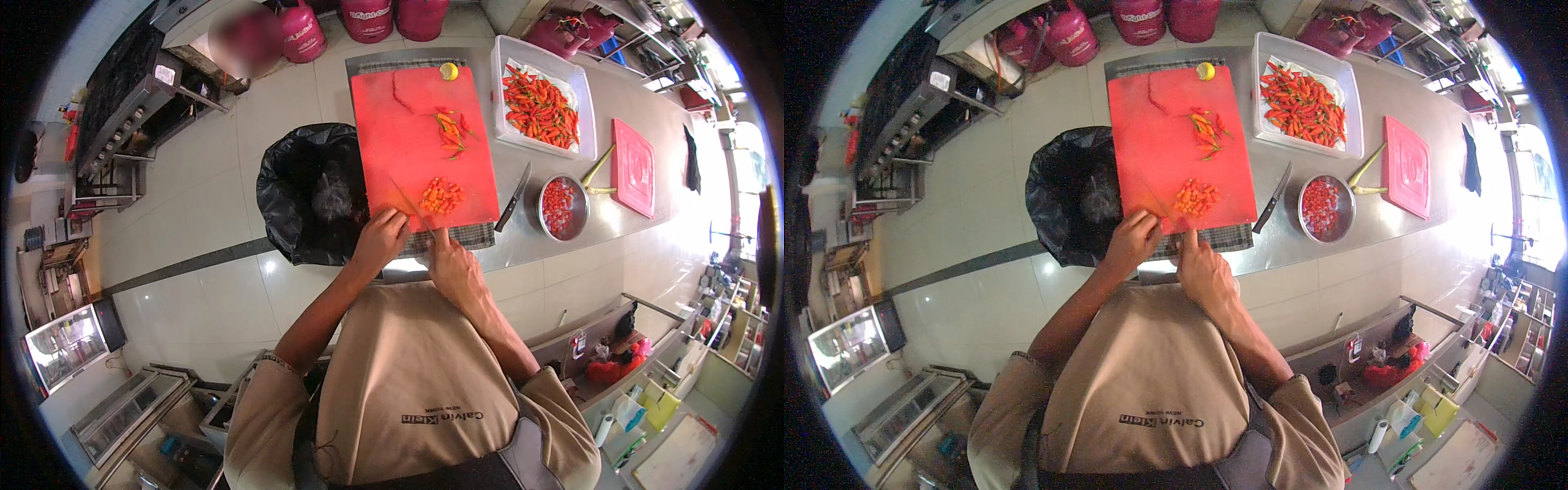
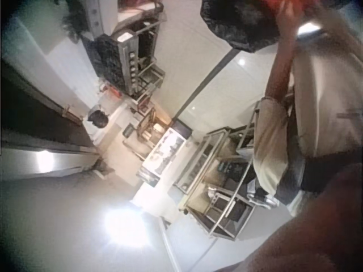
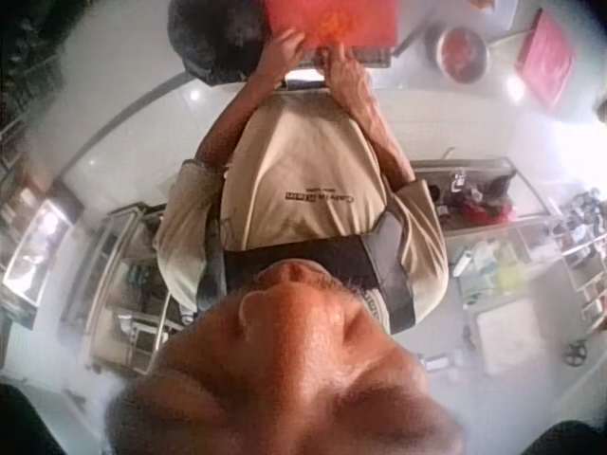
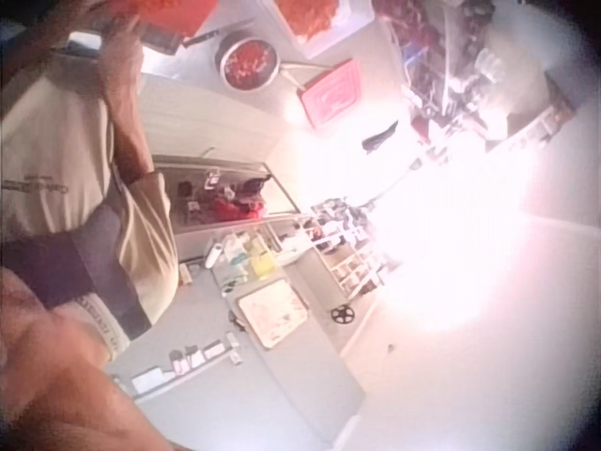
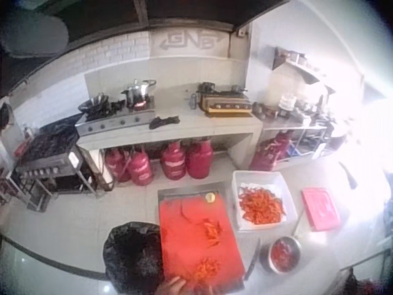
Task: The person empties chili peppers from a plastic bag into a container, then chops the chili peppers on a cutting board using a knife and adds them to a bowl containing chopped onions.
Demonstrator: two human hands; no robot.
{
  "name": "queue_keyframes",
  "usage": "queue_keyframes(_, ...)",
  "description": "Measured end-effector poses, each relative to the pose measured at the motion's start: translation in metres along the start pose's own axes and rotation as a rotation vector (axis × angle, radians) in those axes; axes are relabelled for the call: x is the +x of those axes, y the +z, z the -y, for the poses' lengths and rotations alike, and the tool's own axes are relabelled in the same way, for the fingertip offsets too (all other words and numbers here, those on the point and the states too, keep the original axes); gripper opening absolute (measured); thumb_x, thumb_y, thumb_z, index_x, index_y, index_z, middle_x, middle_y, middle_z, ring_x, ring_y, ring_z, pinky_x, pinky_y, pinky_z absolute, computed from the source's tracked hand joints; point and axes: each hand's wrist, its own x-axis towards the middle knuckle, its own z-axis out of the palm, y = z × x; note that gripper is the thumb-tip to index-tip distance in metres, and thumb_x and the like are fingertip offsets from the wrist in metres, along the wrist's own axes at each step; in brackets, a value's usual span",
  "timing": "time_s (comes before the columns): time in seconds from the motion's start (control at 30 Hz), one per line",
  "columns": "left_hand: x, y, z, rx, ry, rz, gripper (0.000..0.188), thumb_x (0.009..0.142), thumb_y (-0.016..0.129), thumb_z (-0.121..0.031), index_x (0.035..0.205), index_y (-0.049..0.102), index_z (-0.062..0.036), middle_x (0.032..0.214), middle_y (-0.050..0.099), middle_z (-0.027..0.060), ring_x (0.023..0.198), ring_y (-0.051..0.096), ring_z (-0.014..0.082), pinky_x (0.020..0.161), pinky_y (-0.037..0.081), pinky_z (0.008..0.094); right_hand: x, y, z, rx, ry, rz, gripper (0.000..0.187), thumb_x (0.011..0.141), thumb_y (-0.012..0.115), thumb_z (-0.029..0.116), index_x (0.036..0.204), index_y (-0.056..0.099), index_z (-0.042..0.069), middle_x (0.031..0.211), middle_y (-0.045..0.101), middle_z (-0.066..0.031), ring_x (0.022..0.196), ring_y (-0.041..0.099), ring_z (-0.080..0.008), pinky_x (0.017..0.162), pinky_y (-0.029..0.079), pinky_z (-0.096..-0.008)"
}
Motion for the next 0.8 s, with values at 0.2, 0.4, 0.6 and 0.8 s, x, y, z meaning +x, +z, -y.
queue_keyframes(0.2,0.014,0.003,-0.003,0.051,0.047,0.006,0.016,0.088,0.069,-0.009,0.100,0.065,-0.0002,0.095,0.064,0.0143,0.095,0.068,0.0343,0.084,0.059,0.0436,0.018,0.040,-0.026,-0.023,0.042,0.049,0.029,0.101,0.050,0.020,0.124,0.044,0.001,0.083,0.069,-0.0340,0.077,0.069,-0.0559,0.070,0.056,-0.0643)
queue_keyframes(0.4,0.009,-0.003,0.005,0.048,0.104,0.026,0.020,0.088,0.066,-0.006,0.105,0.062,0.0025,0.104,0.062,0.0172,0.097,0.067,0.0394,0.083,0.059,0.0477,0.015,0.011,-0.010,-0.009,-0.008,0.080,0.024,0.102,0.047,0.018,0.118,0.044,0.000,0.081,0.069,-0.0334,0.077,0.070,-0.0542,0.068,0.056,-0.0638)
queue_keyframes(0.6,0.017,-0.007,0.002,-0.039,0.045,0.071,0.016,0.088,0.068,-0.005,0.102,0.063,-0.0004,0.101,0.065,0.0154,0.093,0.069,0.0374,0.080,0.059,0.0470,0.026,0.039,-0.021,0.015,0.021,0.092,0.034,0.101,0.048,0.015,0.130,0.039,0.000,0.082,0.069,-0.0349,0.079,0.070,-0.0546,0.070,0.056,-0.0636)
queue_keyframes(0.8,0.011,-0.008,0.008,-0.026,0.036,0.079,0.014,0.089,0.071,-0.005,0.100,0.062,-0.0008,0.098,0.067,0.0148,0.088,0.070,0.0367,0.075,0.060,0.0457,0.009,0.019,-0.003,0.012,0.048,0.129,0.036,0.101,0.051,0.017,0.132,0.040,0.002,0.081,0.069,-0.0352,0.081,0.069,-0.0559,0.072,0.055,-0.0649)
